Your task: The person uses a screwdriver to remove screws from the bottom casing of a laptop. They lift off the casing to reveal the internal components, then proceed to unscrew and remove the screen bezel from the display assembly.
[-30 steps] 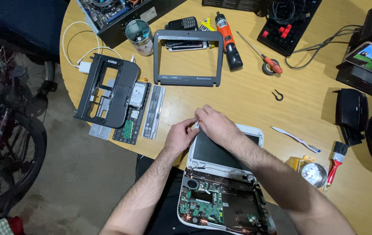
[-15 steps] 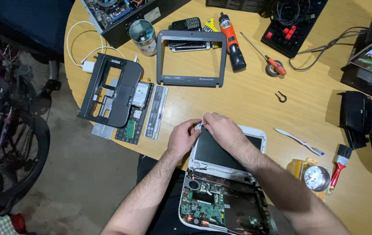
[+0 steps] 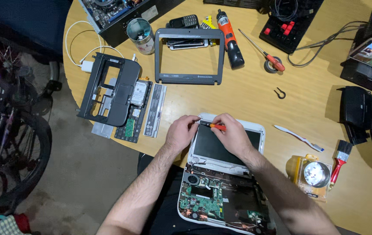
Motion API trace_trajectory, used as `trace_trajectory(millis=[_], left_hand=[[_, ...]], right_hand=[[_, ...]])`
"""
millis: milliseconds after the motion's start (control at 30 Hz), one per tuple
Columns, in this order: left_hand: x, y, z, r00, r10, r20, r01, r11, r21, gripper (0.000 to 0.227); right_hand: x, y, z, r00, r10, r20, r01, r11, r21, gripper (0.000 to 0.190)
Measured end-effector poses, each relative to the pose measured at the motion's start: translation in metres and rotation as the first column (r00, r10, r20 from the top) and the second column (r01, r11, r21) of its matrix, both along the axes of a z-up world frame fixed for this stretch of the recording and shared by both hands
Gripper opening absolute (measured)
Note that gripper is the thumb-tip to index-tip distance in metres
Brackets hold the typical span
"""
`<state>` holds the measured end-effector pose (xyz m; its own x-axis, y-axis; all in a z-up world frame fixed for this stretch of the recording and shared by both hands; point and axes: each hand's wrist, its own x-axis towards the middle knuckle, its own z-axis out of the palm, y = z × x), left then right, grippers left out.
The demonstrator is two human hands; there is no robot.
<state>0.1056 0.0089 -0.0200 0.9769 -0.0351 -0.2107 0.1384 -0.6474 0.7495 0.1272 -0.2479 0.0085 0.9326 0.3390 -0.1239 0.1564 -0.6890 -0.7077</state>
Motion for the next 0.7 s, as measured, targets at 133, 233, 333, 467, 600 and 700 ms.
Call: trace_trajectory(millis=[133,233,333,467,600,700], left_hand=[[-0.007,-0.005,0.031,0.997,-0.065,0.038,0.065,0.998,-0.005,0.028],[-0.014,-0.018,0.044,0.985,-0.140,0.103,0.137,0.990,0.032,0.028],[-0.018,-0.031,0.045,0.973,-0.182,0.140,0.176,0.983,0.058,0.015],[-0.024,-0.041,0.061,0.964,-0.224,0.146,0.221,0.975,0.038,0.011],[-0.033,-0.055,0.092,0.970,-0.236,0.059,0.241,0.962,-0.126,0.006],[-0.043,-0.078,0.101,0.951,-0.301,-0.076,0.263,0.909,-0.322,0.007]], right_hand=[[-0.011,-0.018,0.003,0.994,-0.096,-0.053,0.103,0.984,0.147,0.026],[-0.025,-0.029,0.005,0.986,-0.158,-0.054,0.166,0.963,0.213,0.029],[-0.038,-0.038,0.008,0.978,-0.198,-0.065,0.208,0.955,0.210,0.029],[-0.059,-0.053,0.031,0.978,-0.190,-0.082,0.204,0.954,0.221,0.023],[-0.090,-0.077,0.053,0.938,-0.197,-0.286,0.252,0.953,0.170,0.036],[-0.126,-0.086,0.084,0.924,-0.248,-0.293,0.325,0.910,0.257,0.040]])
